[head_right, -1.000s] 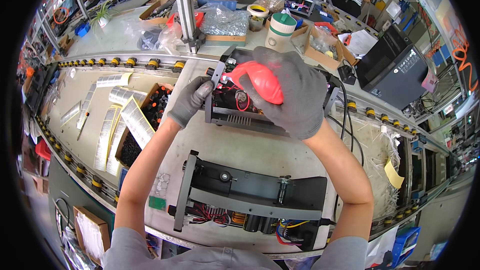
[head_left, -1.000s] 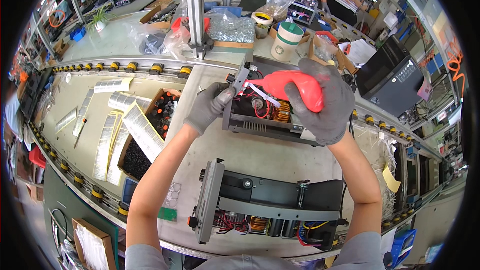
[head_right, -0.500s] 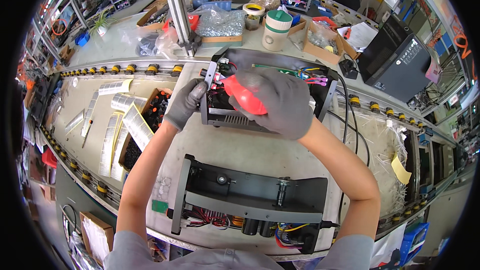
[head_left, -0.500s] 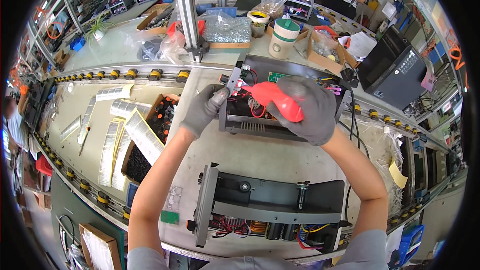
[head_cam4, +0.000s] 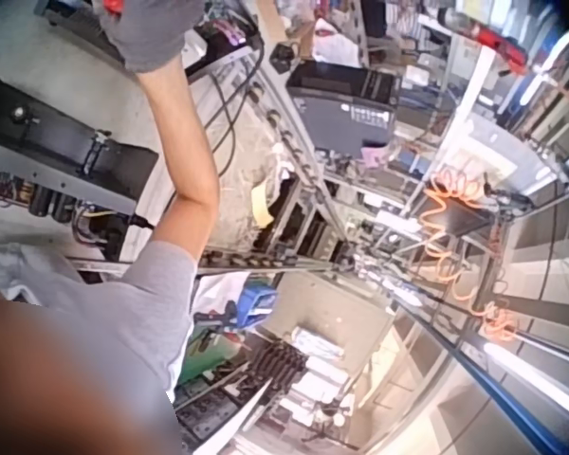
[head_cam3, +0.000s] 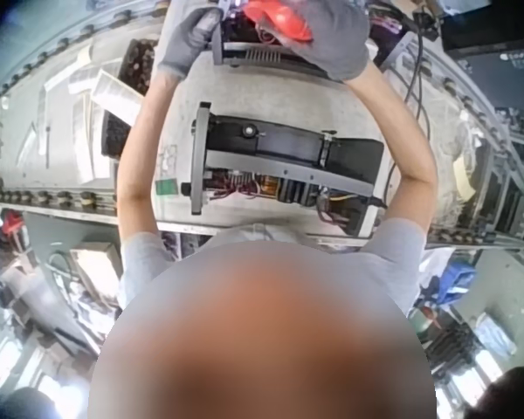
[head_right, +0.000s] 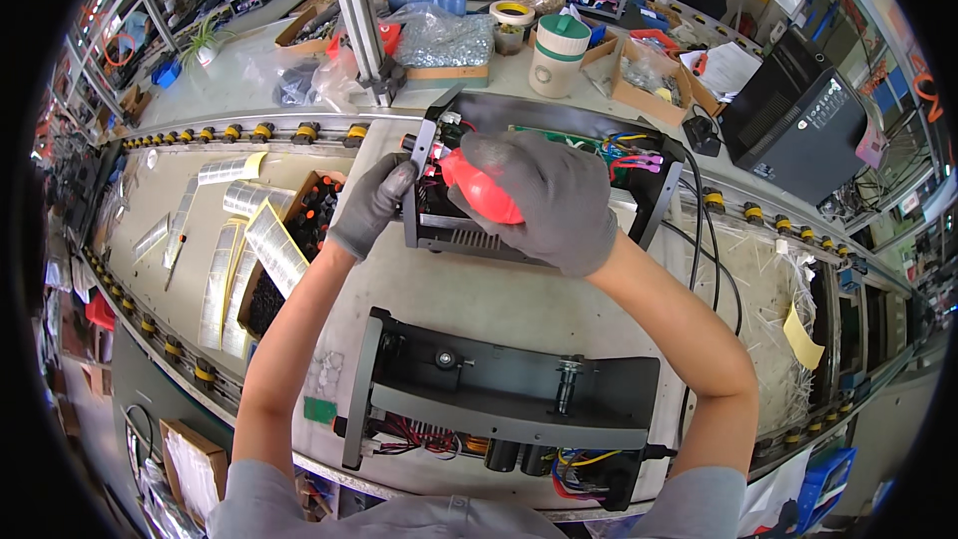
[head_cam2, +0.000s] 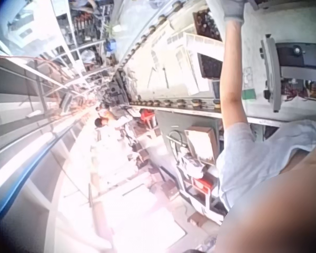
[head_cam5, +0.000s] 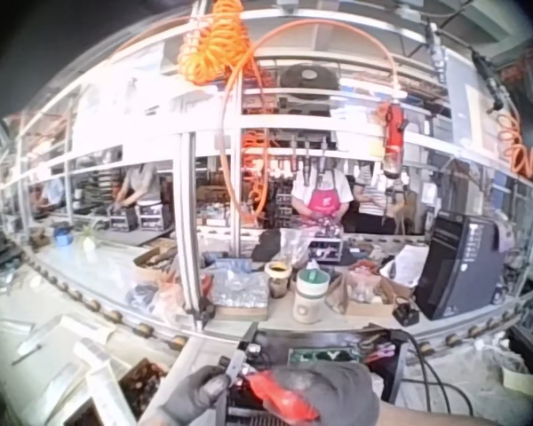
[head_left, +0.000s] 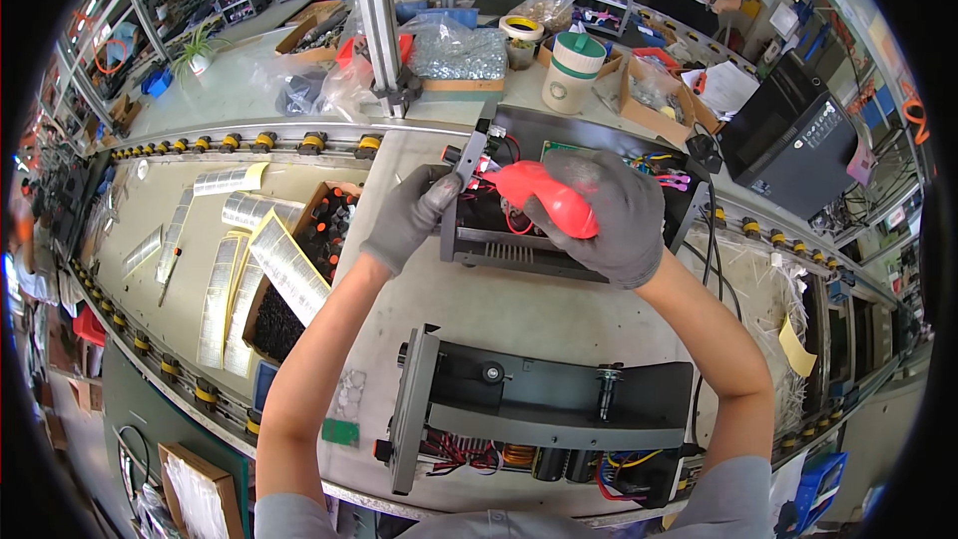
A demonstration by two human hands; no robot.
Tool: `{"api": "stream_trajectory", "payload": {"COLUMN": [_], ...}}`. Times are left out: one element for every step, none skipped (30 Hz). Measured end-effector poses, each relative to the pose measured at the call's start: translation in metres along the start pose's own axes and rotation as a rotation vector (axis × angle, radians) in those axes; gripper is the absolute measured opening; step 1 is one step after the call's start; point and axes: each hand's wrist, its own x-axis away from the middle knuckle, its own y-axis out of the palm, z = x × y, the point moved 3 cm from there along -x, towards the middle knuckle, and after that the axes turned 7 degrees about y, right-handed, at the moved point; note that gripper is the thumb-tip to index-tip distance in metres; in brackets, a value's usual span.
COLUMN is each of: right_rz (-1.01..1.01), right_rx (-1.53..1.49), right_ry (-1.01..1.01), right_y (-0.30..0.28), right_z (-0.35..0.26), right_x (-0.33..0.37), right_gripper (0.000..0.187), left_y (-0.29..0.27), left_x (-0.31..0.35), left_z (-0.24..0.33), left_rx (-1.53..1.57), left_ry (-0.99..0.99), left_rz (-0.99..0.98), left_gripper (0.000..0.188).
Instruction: The recorder is assembling and inspecting internal components of electrical power units on a factory assembly line, using hand tools and adhesive tape.
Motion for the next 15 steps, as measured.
{"api": "stream_trajectory", "payload": {"right_rz": [-0.003, -0.010, -0.014, -0.015, -0.010, -0.007, -0.040, -0.076, 0.002, 0.077, 0.142, 0.212, 0.199, 0.181, 0.170], "right_rx": [0.002, -0.020, -0.044, -0.044, -0.030, -0.022, -0.019, -0.016, -0.120, -0.225, -0.413, -0.608, -0.619, -0.573, -0.514], "right_ry": [-0.001, -0.006, -0.010, -0.010, -0.053, -0.098, -0.039, 0.021, 0.072, 0.127, 0.251, 0.378, 0.383, 0.342, 0.299], "right_y": [0.001, 0.003, 0.005, 0.002, -0.004, -0.010, -0.023, -0.038, -0.055, -0.069, -0.080, -0.087, -0.089, -0.091, -0.092], "right_z": [0.000, 0.000, -0.001, -0.001, -0.004, -0.008, -0.012, -0.015, -0.009, -0.005, -0.005, -0.007, -0.010, -0.014, -0.018], "right_x": [0.000, -0.001, -0.001, -0.002, -0.004, -0.008, -0.011, -0.012, -0.008, -0.005, -0.002, 0.000, -0.001, -0.001, -0.001], "right_gripper": [0.044, 0.045, 0.045, 0.045, 0.045, 0.044, 0.047, 0.049, 0.050, 0.051, 0.050, 0.049, 0.049, 0.046, 0.043], "left_y": [0.001, 0.003, 0.003, 0.003, 0.004, 0.000, -0.004, -0.009, -0.009, -0.008, -0.010, -0.013, -0.013, -0.015, -0.018], "left_x": [0.000, 0.001, 0.002, 0.003, 0.002, 0.002, 0.004, 0.008, 0.010, 0.014, 0.020, 0.029, 0.037, 0.047, 0.053], "left_z": [0.000, 0.001, 0.002, 0.002, -0.001, -0.007, -0.011, -0.016, -0.019, -0.021, -0.022, -0.029, -0.035, -0.038, -0.040], "left_rx": [0.005, 0.008, 0.000, -0.008, -0.007, -0.045, -0.084, -0.082, -0.150, -0.217, -0.304, -0.300, -0.253, -0.208, -0.207], "left_ry": [0.000, 0.000, -0.012, -0.023, -0.025, 0.013, 0.046, 0.036, 0.071, 0.102, 0.136, 0.121, 0.217, 0.314, 0.301], "left_rz": [-0.003, -0.005, 0.006, 0.015, 0.014, 0.015, 0.022, 0.033, 0.022, 0.012, -0.040, -0.031, -0.056, -0.079, -0.130], "left_gripper": [0.057, 0.057, 0.057, 0.057, 0.057, 0.057, 0.058, 0.058, 0.059, 0.060, 0.066, 0.066, 0.069, 0.073, 0.076]}}
